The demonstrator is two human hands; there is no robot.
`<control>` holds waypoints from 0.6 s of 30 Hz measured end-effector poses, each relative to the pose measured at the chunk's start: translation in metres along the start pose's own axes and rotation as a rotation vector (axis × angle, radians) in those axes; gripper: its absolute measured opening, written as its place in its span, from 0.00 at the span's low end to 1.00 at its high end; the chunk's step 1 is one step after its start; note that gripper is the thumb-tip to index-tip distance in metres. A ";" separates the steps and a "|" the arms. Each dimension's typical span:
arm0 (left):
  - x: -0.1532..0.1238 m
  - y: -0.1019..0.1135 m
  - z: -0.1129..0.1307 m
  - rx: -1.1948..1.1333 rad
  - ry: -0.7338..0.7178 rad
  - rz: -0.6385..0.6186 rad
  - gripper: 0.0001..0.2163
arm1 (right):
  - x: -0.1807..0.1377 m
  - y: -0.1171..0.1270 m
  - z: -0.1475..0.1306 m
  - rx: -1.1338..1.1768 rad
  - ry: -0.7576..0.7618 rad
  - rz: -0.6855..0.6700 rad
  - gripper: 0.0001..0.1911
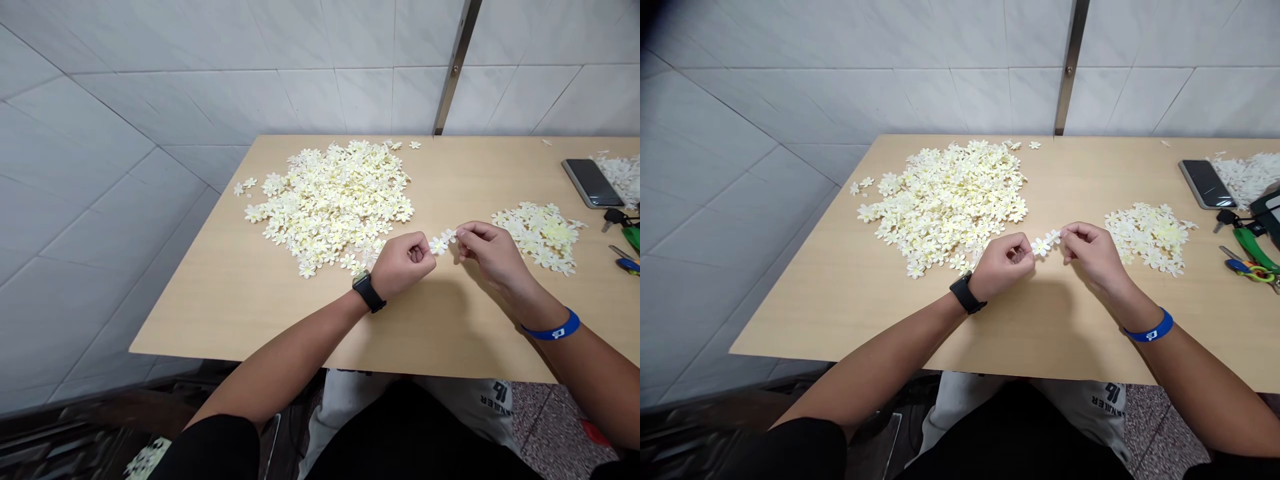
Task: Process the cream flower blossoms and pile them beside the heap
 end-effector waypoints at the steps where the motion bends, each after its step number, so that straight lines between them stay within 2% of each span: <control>1: 0.000 0.000 0.000 -0.002 0.000 0.003 0.04 | 0.000 0.001 0.000 -0.020 0.008 0.006 0.07; 5: 0.000 0.002 0.001 -0.002 -0.005 0.018 0.04 | 0.001 0.006 -0.001 -0.093 0.024 0.036 0.03; 10: 0.000 0.003 0.002 -0.008 -0.010 0.025 0.04 | 0.002 0.009 -0.002 -0.125 0.038 0.069 0.04; 12: 0.001 0.003 0.001 -0.033 -0.009 0.019 0.04 | 0.005 0.014 -0.006 -0.208 0.073 0.057 0.05; 14: 0.002 0.003 0.000 -0.070 -0.008 0.010 0.04 | 0.010 0.030 -0.020 -0.419 0.211 0.105 0.05; 17: 0.003 0.005 -0.001 -0.112 -0.007 0.025 0.05 | 0.015 0.064 -0.050 -0.928 0.513 0.282 0.05; 18: 0.003 0.006 -0.001 -0.117 -0.005 0.039 0.05 | 0.017 0.073 -0.054 -1.080 0.547 0.319 0.05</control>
Point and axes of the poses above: each hand's wrist, its own x-axis towards the middle knuckle, its own y-axis out of the back of the hand, z = x × y, the point moved 7 cm from there along x, towards the middle knuckle, and after that the axes turned 6 degrees about y, right-handed, at the moved point
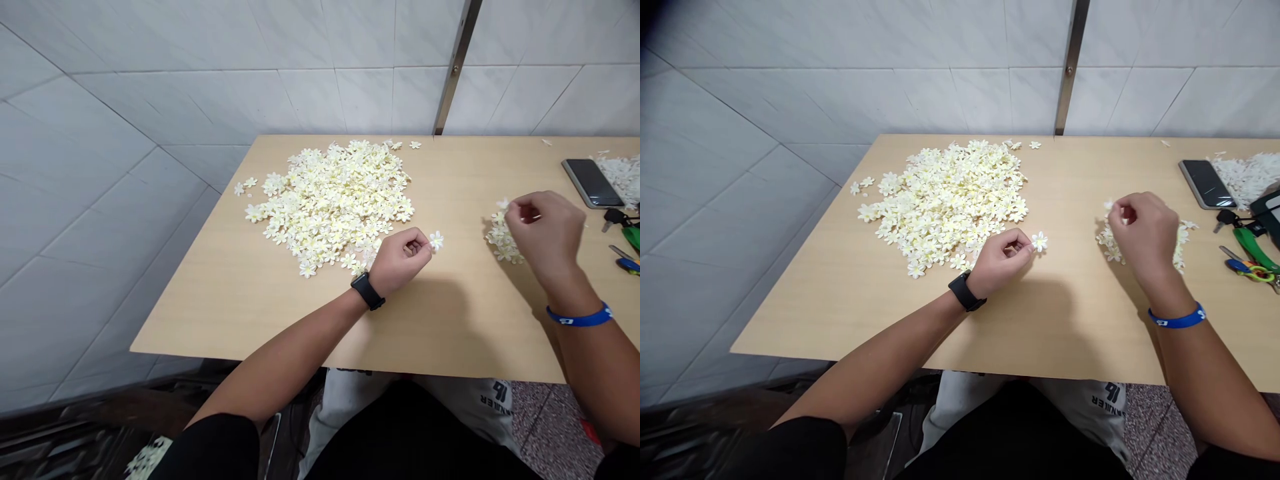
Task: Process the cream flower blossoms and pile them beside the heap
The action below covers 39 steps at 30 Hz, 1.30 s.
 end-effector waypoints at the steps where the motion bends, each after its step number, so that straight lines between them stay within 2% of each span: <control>1: 0.000 0.001 0.000 -0.002 0.001 0.016 0.06 | 0.003 0.002 0.008 -0.112 0.011 -0.026 0.04; 3: 0.001 0.002 -0.001 -0.005 0.003 0.041 0.06 | 0.002 -0.004 0.017 -0.199 -0.003 -0.128 0.01; 5: 0.001 0.002 -0.002 -0.007 0.003 0.053 0.06 | -0.005 -0.013 0.005 -0.107 0.004 -0.196 0.04; 8: 0.002 0.002 -0.002 0.006 -0.013 0.059 0.06 | -0.022 -0.023 -0.048 0.276 0.151 -0.202 0.03; 10: 0.001 0.001 0.000 0.022 -0.040 0.044 0.07 | -0.034 -0.026 -0.084 0.434 0.282 -0.208 0.05; 13: 0.000 -0.003 0.004 0.019 -0.077 -0.022 0.08 | -0.044 -0.025 -0.105 0.523 0.316 -0.152 0.04; 20: -0.002 -0.005 0.010 0.005 -0.117 -0.094 0.09 | -0.045 -0.024 -0.097 0.632 0.263 -0.146 0.02; 32: 0.000 -0.003 0.010 0.001 -0.139 -0.124 0.09 | -0.043 -0.020 -0.100 0.668 0.311 -0.126 0.04; 39: -0.001 -0.004 0.009 0.019 -0.049 -0.096 0.10 | -0.042 -0.023 -0.100 0.682 0.183 -0.218 0.08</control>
Point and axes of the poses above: each hand's wrist, its own x-axis towards the middle knuckle, its own y-axis out of the back of the hand, z = x × y, the point moved 7 cm from there along x, towards the middle knuckle, and after that the axes turned 6 degrees about y, right-handed, at the moved point
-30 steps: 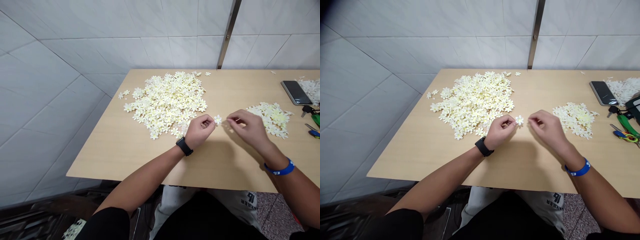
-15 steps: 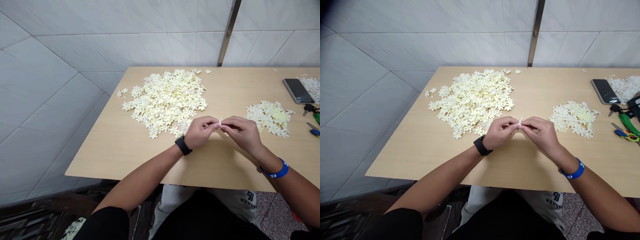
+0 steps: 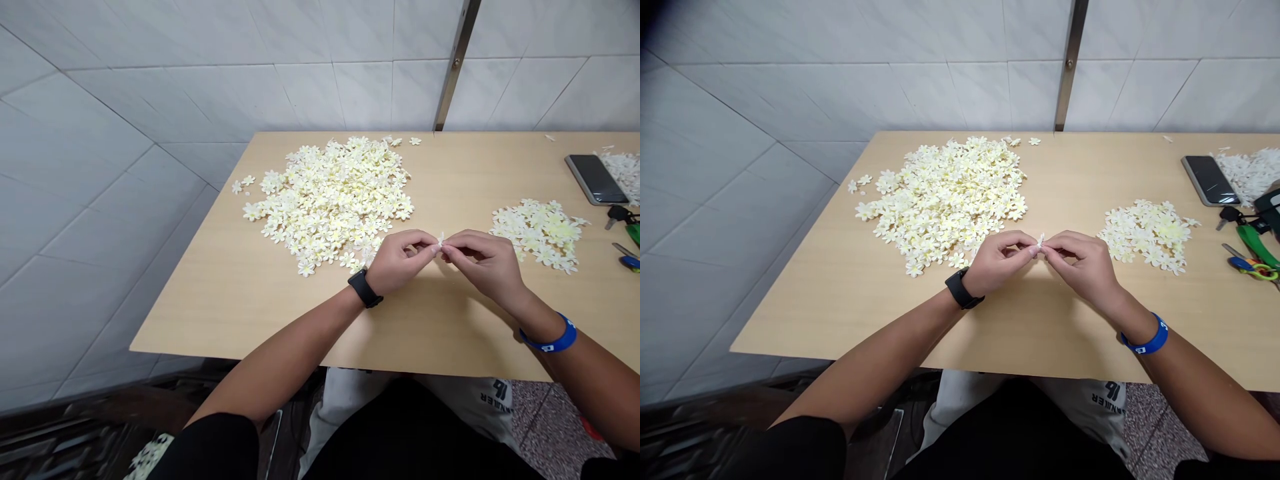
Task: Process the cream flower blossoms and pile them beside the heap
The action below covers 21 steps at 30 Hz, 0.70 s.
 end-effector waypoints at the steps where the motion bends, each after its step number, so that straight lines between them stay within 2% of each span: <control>1: 0.000 0.001 -0.001 0.003 0.018 0.016 0.09 | 0.000 0.000 0.001 0.007 -0.033 0.003 0.08; 4: 0.001 0.003 -0.005 0.000 0.053 0.071 0.07 | -0.001 0.002 0.010 0.080 -0.170 0.048 0.08; 8: 0.002 0.006 -0.008 -0.012 0.071 0.106 0.04 | -0.005 0.001 0.031 0.347 -0.377 0.124 0.07; 11: 0.003 0.006 -0.010 -0.022 0.090 0.108 0.04 | -0.007 -0.002 0.042 0.511 -0.474 0.160 0.10; 17: 0.002 0.006 -0.010 -0.031 0.083 0.116 0.04 | -0.008 -0.006 0.051 0.571 -0.508 0.133 0.11; 21: 0.002 0.008 -0.011 -0.028 0.075 0.128 0.04 | -0.007 0.002 0.059 0.533 -0.482 0.202 0.10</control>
Point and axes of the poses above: each hand's wrist, its own x-axis towards the middle knuckle, its own y-axis out of the back of the hand, z = x × y, the point moved 7 cm from there along x, towards the middle knuckle, and after that the axes turned 6 degrees about y, right-handed, at the moved point
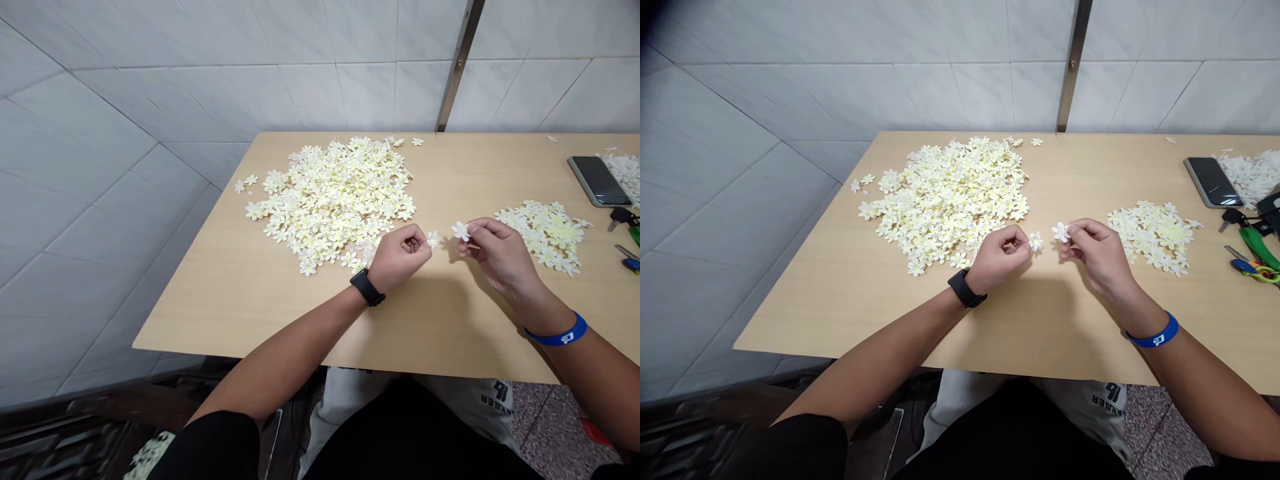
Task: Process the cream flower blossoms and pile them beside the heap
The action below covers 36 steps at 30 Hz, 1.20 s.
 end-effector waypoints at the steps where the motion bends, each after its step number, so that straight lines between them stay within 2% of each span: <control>1: 0.000 0.001 0.000 0.000 -0.005 0.006 0.04 | 0.002 0.003 0.000 -0.021 0.016 0.018 0.10; 5: 0.001 0.002 0.002 -0.005 -0.019 0.023 0.04 | 0.011 0.018 -0.008 -0.181 0.098 0.054 0.08; 7: 0.002 0.002 0.002 -0.005 -0.020 0.025 0.05 | 0.017 0.035 -0.017 -0.341 0.130 0.081 0.07; 10: 0.002 0.002 0.000 -0.007 -0.009 0.029 0.06 | 0.027 0.074 -0.041 -0.807 0.254 0.205 0.06; 12: 0.002 0.002 0.000 -0.009 -0.007 0.038 0.06 | 0.032 0.090 -0.050 -1.140 0.316 0.199 0.05; 14: 0.002 0.003 -0.001 -0.011 -0.012 0.054 0.06 | 0.033 0.094 -0.049 -1.284 0.298 0.151 0.05; 16: 0.001 0.003 -0.001 -0.011 -0.010 0.061 0.06 | 0.027 0.079 -0.046 -1.231 0.310 0.094 0.08; 19: 0.000 0.000 0.000 -0.002 -0.017 0.043 0.06 | 0.006 0.025 -0.048 -0.889 0.448 -0.063 0.05; 21: -0.001 -0.003 0.002 0.006 -0.040 0.011 0.07 | -0.011 -0.012 -0.050 -0.778 0.545 -0.188 0.05; 23: -0.003 -0.006 0.005 0.005 -0.065 -0.041 0.08 | -0.022 -0.030 -0.052 -0.729 0.597 -0.218 0.05; 28: -0.004 -0.011 0.007 -0.044 -0.101 -0.142 0.09 | -0.026 -0.029 -0.045 -0.649 0.554 -0.205 0.04; 36: -0.004 -0.009 0.011 -0.025 -0.145 -0.146 0.09 | -0.025 -0.025 -0.043 -0.564 0.512 -0.179 0.03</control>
Point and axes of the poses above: each hand's wrist, its own x-axis towards the middle knuckle, its own y-axis out of the back of the hand, z = x × y, the point moved 7 cm from there along x, towards the middle knuckle, and after that the axes turned 6 degrees about y, right-handed, at the moved point
